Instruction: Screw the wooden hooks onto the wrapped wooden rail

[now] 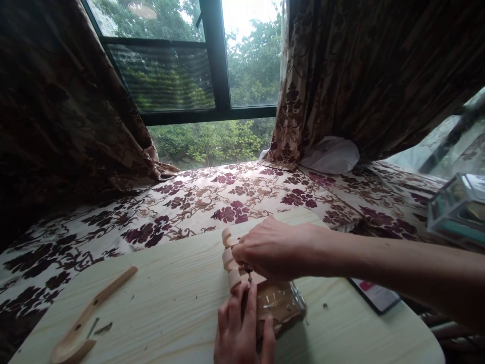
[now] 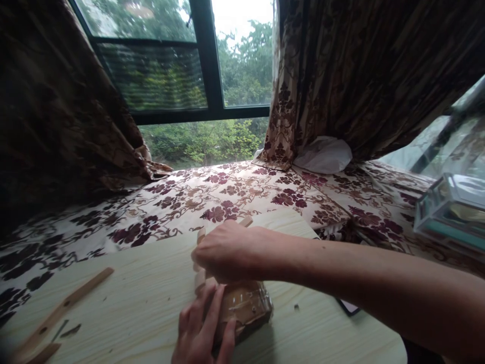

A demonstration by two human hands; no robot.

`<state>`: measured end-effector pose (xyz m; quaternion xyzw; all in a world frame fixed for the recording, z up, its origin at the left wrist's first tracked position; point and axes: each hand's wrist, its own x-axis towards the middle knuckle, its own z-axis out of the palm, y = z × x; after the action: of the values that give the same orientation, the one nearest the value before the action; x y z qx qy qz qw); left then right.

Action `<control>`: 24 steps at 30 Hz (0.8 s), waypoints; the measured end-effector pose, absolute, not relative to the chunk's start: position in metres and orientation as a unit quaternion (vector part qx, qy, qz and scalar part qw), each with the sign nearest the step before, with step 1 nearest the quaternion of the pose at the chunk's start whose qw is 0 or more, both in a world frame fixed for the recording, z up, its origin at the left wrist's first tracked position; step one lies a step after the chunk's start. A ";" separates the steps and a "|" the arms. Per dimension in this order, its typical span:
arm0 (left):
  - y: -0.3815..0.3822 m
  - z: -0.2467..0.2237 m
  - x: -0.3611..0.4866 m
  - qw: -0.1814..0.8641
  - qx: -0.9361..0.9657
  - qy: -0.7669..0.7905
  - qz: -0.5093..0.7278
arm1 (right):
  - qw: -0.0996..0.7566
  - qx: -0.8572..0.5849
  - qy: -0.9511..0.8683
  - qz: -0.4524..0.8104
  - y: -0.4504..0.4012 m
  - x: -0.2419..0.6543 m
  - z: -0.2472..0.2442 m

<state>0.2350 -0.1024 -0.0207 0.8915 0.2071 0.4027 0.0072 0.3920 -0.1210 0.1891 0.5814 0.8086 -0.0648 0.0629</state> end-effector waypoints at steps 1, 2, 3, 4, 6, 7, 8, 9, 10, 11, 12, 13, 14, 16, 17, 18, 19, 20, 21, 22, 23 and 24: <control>-0.102 -0.021 0.235 0.008 0.892 0.208 0.401 | 0.062 0.588 0.804 -0.064 -0.121 0.392 0.187; -0.102 -0.022 0.235 0.008 0.892 0.208 0.400 | 0.060 0.595 0.799 -0.062 -0.122 0.392 0.185; -0.102 -0.022 0.235 0.009 0.892 0.209 0.400 | 0.057 0.603 0.793 -0.059 -0.122 0.393 0.183; -0.102 -0.023 0.235 0.009 0.892 0.208 0.401 | 0.053 0.610 0.789 -0.054 -0.123 0.393 0.180; -0.102 -0.024 0.235 0.007 0.891 0.207 0.403 | 0.046 0.623 0.779 -0.042 -0.124 0.394 0.176; -0.102 -0.024 0.235 0.007 0.890 0.207 0.405 | 0.043 0.627 0.777 -0.038 -0.124 0.395 0.175; -0.102 -0.024 0.235 0.006 0.890 0.207 0.407 | 0.040 0.630 0.775 -0.034 -0.125 0.395 0.175; -0.102 -0.024 0.235 0.006 0.889 0.208 0.407 | 0.039 0.630 0.775 -0.032 -0.125 0.396 0.175; -0.102 -0.023 0.235 0.006 0.890 0.209 0.406 | 0.038 0.626 0.778 -0.033 -0.125 0.396 0.177; -0.103 -0.023 0.235 0.006 0.890 0.210 0.405 | 0.036 0.620 0.783 -0.036 -0.125 0.396 0.179; -0.103 -0.022 0.235 0.005 0.890 0.211 0.404 | 0.035 0.609 0.791 -0.042 -0.125 0.396 0.181; -0.103 -0.022 0.235 0.005 0.890 0.211 0.403 | 0.033 0.597 0.800 -0.048 -0.125 0.396 0.184; -0.103 -0.022 0.235 0.005 0.890 0.212 0.403 | 0.034 0.585 0.809 -0.052 -0.126 0.396 0.186; -0.104 -0.021 0.235 0.005 0.891 0.210 0.403 | 0.040 0.567 0.821 -0.056 -0.126 0.395 0.189; -0.104 -0.021 0.235 0.005 0.891 0.210 0.402 | 0.043 0.563 0.824 -0.057 -0.126 0.394 0.189; -0.104 -0.021 0.235 0.005 0.892 0.210 0.401 | 0.043 0.561 0.825 -0.056 -0.126 0.394 0.188; -0.104 -0.022 0.235 0.004 0.892 0.211 0.399 | 0.041 0.566 0.822 -0.053 -0.126 0.393 0.186; -0.104 -0.022 0.235 0.004 0.893 0.211 0.397 | 0.038 0.574 0.816 -0.050 -0.126 0.393 0.184; -0.104 -0.022 0.235 0.005 0.894 0.212 0.395 | 0.035 0.585 0.809 -0.045 -0.125 0.393 0.181; -0.104 -0.022 0.234 0.005 0.895 0.212 0.393 | 0.033 0.597 0.801 -0.039 -0.125 0.392 0.178; -0.104 -0.022 0.234 0.005 0.896 0.211 0.391 | 0.030 0.609 0.792 -0.034 -0.125 0.392 0.175; -0.103 -0.021 0.233 0.005 0.897 0.210 0.388 | 0.029 0.621 0.783 -0.028 -0.125 0.392 0.173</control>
<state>0.2334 -0.1035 -0.0211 0.8974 0.2103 0.3878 0.0047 0.3916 -0.1246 0.1732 0.6209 0.7828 -0.0284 0.0293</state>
